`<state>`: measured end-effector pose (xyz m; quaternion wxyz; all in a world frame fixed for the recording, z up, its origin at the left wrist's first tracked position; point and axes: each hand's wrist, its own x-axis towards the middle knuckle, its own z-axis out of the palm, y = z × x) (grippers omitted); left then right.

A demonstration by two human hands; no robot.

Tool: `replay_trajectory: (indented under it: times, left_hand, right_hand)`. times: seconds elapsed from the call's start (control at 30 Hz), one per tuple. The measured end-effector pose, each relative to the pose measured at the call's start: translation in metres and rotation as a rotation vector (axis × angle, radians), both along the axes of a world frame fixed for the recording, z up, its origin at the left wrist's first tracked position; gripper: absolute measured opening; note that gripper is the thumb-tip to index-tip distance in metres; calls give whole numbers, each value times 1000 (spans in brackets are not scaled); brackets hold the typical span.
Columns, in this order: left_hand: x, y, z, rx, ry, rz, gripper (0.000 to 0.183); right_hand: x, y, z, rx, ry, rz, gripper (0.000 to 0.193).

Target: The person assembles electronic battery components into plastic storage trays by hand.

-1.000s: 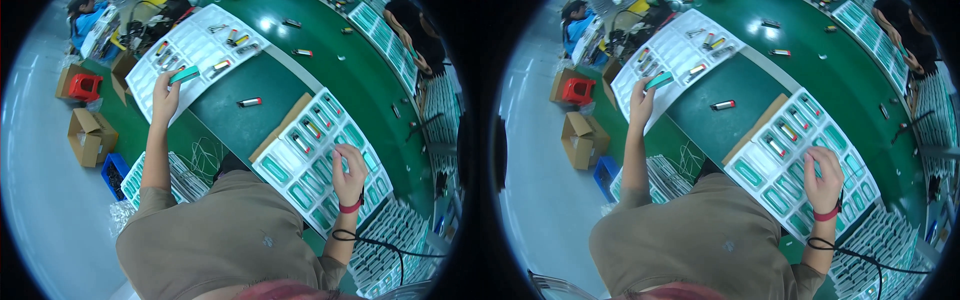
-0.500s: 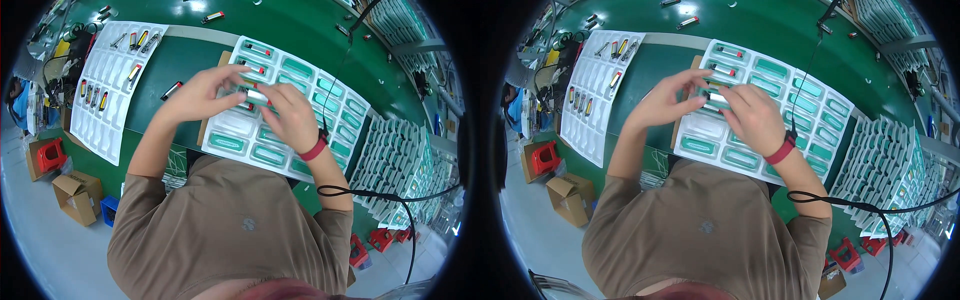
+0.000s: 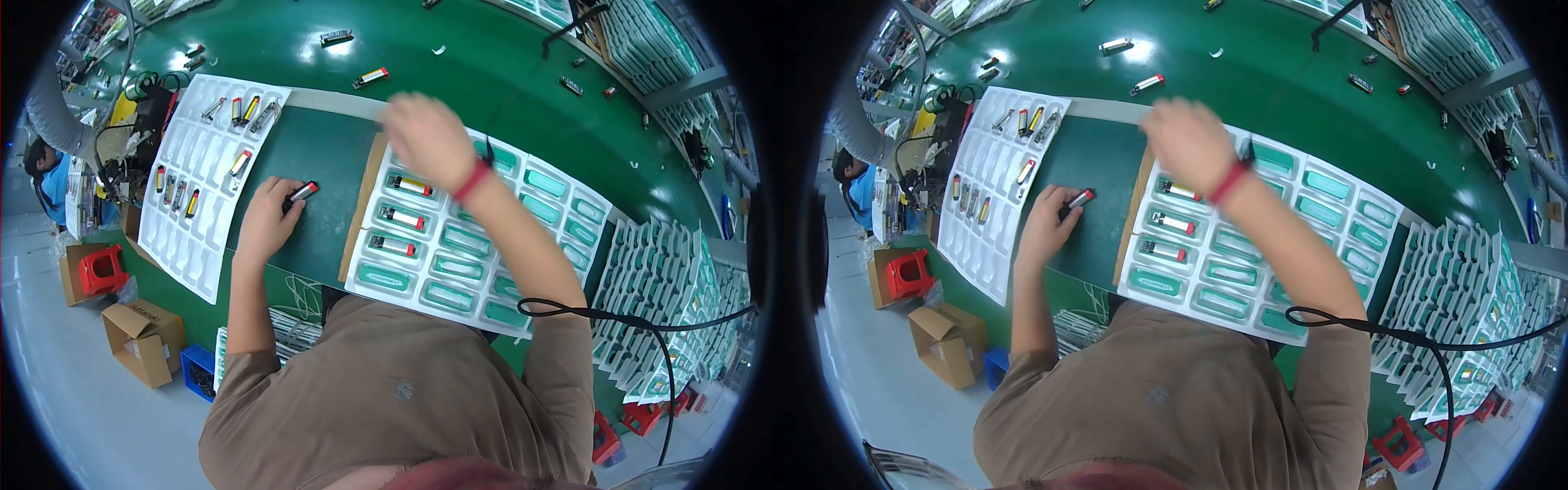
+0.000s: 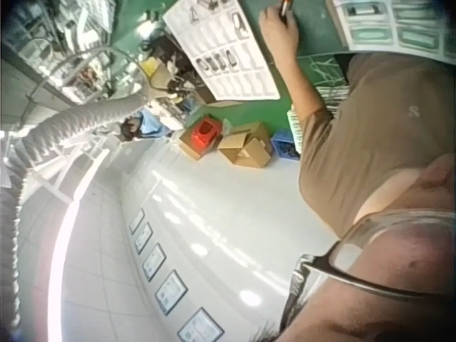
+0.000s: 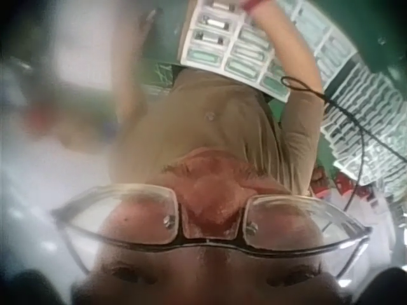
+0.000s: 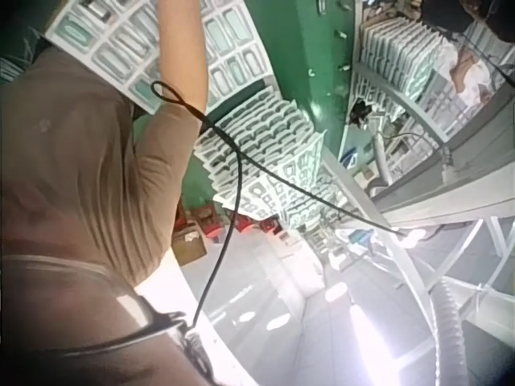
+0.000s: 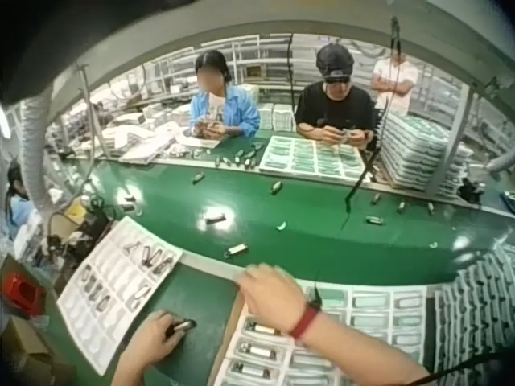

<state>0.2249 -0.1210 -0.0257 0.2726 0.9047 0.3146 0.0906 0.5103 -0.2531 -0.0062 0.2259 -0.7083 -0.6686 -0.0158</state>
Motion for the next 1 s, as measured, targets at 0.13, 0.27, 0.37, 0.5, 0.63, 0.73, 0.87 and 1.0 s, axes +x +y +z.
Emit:
replay_trajectory:
  times: [0.13,0.27,0.37,0.5,0.63,0.73,0.87,1.0]
  left_hand:
    - [33,2,3,-53,-85,-88,19]
    - [55,13,1,-79,-108,-116,18]
    - [57,20,-3,-199,-109,-132,17]
    - [67,26,-5,-541,-207,-169,18]
    - [81,26,-3,-631,-230,-199,19]
    - [84,31,-8,-400,-40,-134,18]
    - [82,41,-14,-178,76,-154,25]
    - [101,30,4,4,-52,-192,33]
  right_hand:
    - [71,95,-77,193,-153,-106,22]
    - [87,101,-69,-164,-148,-110,23]
    - [84,69,-45,68,-12,-81,21]
    - [50,-16,1,46,821,-143,25]
    - [48,-104,21,128,1633,-175,29]
    - [57,-165,23,290,1662,-291,29]
    - [53,-210,23,314,1531,-466,29]
    - [52,-235,22,293,1380,-527,29]
